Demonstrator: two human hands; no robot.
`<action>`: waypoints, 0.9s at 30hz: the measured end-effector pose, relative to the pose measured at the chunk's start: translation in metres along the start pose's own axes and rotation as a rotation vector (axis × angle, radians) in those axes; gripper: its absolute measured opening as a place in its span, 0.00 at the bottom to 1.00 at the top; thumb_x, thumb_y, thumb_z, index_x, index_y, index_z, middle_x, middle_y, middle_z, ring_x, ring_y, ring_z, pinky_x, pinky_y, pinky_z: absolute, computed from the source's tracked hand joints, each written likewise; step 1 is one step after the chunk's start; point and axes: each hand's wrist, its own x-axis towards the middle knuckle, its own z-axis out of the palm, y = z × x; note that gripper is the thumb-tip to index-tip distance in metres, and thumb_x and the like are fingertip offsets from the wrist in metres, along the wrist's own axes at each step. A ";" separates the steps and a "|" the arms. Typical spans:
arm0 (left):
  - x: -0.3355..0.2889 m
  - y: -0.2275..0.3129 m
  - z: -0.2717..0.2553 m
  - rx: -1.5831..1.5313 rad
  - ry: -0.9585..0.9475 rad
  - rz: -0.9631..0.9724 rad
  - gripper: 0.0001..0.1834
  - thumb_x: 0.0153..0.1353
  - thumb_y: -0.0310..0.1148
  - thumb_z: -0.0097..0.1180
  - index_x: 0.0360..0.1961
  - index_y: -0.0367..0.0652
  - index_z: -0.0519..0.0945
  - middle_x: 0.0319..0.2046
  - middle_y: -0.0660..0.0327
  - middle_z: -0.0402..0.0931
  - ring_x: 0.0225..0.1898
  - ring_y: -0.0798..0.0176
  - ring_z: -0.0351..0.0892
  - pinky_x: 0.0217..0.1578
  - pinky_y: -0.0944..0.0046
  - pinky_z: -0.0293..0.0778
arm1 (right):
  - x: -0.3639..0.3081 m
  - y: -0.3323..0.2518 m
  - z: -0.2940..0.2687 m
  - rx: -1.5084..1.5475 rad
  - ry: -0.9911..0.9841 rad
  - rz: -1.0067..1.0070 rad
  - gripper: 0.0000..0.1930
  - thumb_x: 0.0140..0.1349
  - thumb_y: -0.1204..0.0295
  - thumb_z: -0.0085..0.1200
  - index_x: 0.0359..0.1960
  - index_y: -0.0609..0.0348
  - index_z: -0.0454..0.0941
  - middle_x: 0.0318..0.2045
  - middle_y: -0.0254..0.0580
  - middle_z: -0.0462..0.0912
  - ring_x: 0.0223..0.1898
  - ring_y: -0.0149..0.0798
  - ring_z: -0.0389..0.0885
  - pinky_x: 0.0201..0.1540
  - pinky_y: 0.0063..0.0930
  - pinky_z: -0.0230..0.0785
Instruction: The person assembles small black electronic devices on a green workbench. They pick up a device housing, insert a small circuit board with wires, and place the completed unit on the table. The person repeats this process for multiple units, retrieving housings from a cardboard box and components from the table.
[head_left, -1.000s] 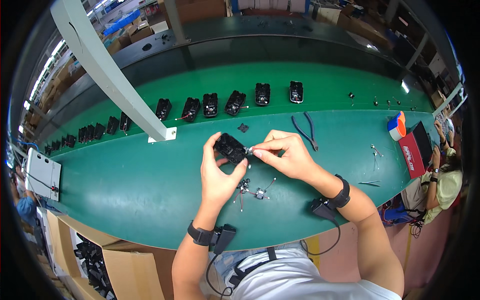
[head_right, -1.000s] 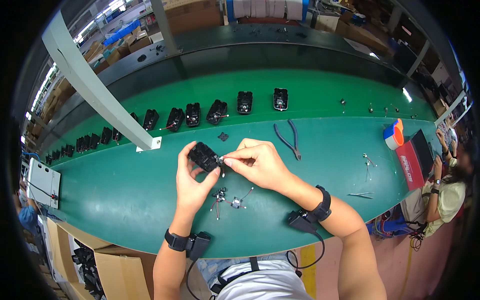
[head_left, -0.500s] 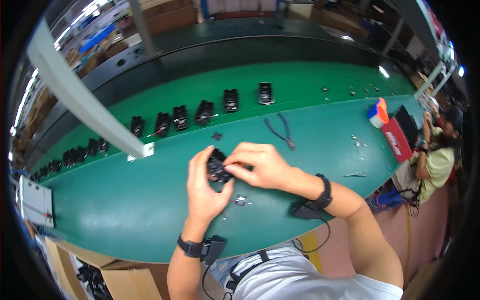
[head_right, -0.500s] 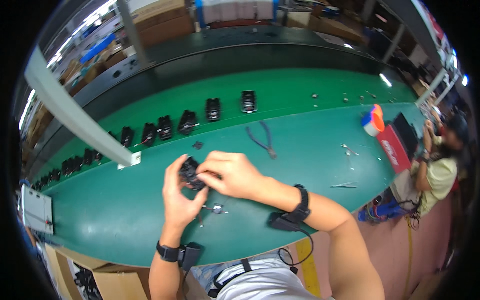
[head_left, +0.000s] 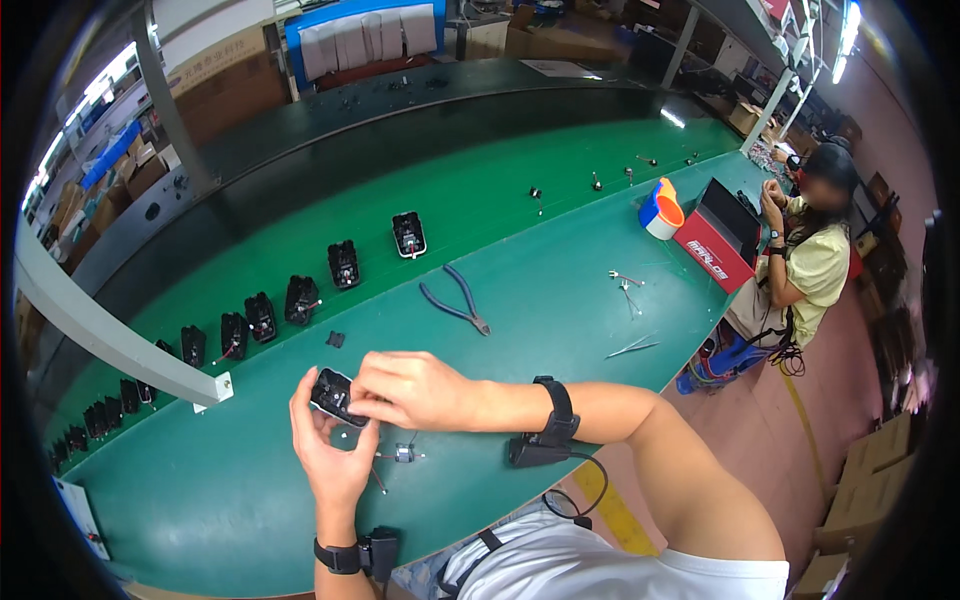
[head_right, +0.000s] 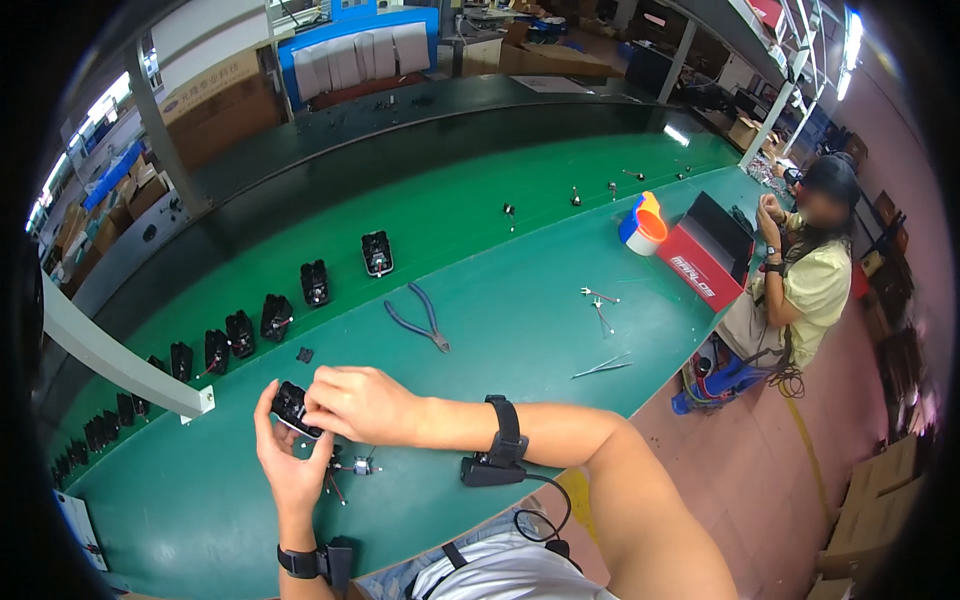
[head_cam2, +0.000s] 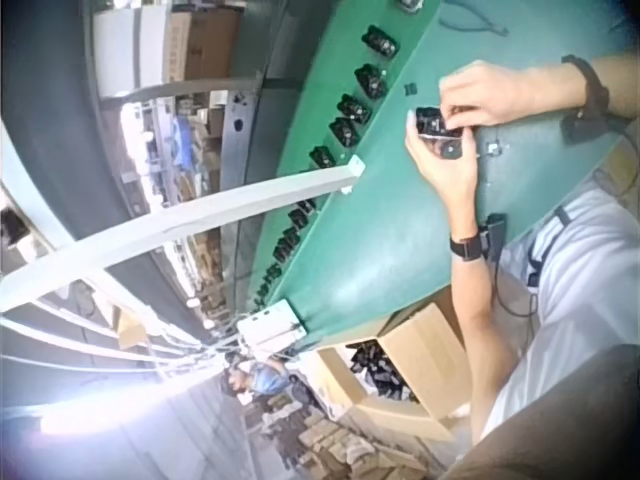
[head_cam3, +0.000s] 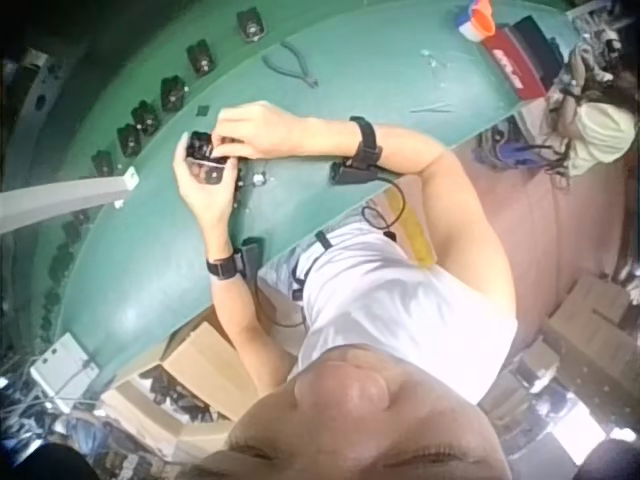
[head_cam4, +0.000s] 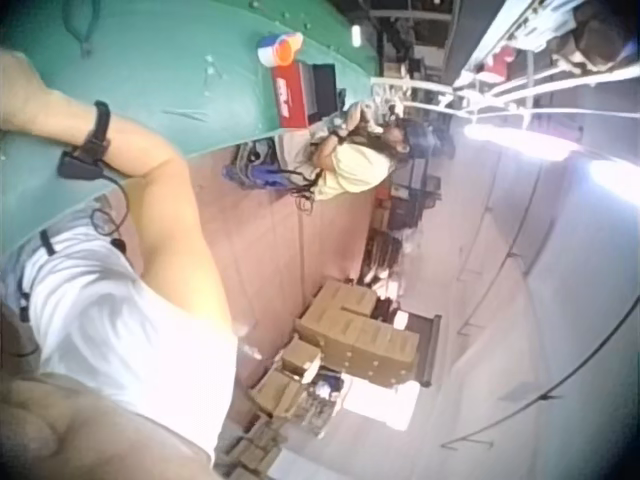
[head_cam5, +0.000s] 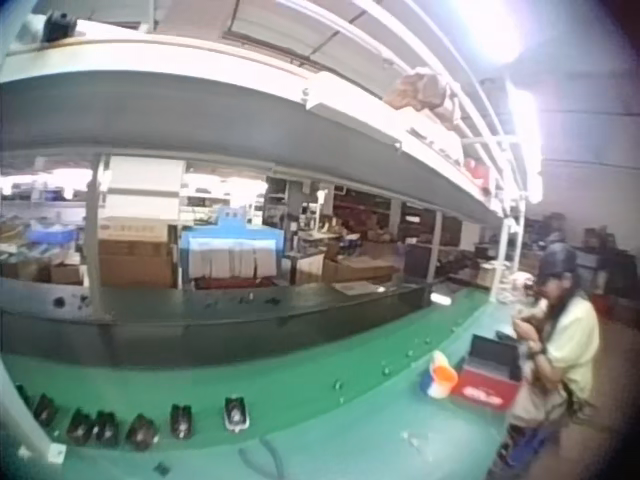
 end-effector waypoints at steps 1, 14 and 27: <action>-0.001 0.000 -0.001 0.009 0.008 -0.003 0.42 0.48 0.18 0.69 0.66 0.34 0.65 0.53 0.54 0.70 0.47 0.61 0.80 0.45 0.63 0.81 | -0.001 0.000 0.001 0.005 -0.012 -0.020 0.09 0.59 0.70 0.65 0.33 0.59 0.78 0.30 0.40 0.79 0.30 0.44 0.81 0.33 0.36 0.76; 0.001 0.006 -0.009 0.151 0.023 0.121 0.42 0.41 0.27 0.74 0.61 0.39 0.72 0.54 0.53 0.70 0.55 0.54 0.74 0.52 0.59 0.75 | 0.026 -0.013 -0.026 0.053 -0.050 -0.038 0.07 0.59 0.75 0.64 0.37 0.58 0.81 0.36 0.43 0.77 0.39 0.45 0.79 0.40 0.36 0.74; 0.003 0.017 -0.021 0.013 -0.148 0.026 0.45 0.43 0.24 0.73 0.65 0.34 0.67 0.57 0.56 0.67 0.57 0.61 0.73 0.57 0.61 0.72 | 0.032 -0.028 -0.032 -0.125 -0.239 -0.197 0.08 0.55 0.74 0.65 0.35 0.56 0.81 0.36 0.38 0.76 0.36 0.42 0.76 0.36 0.34 0.73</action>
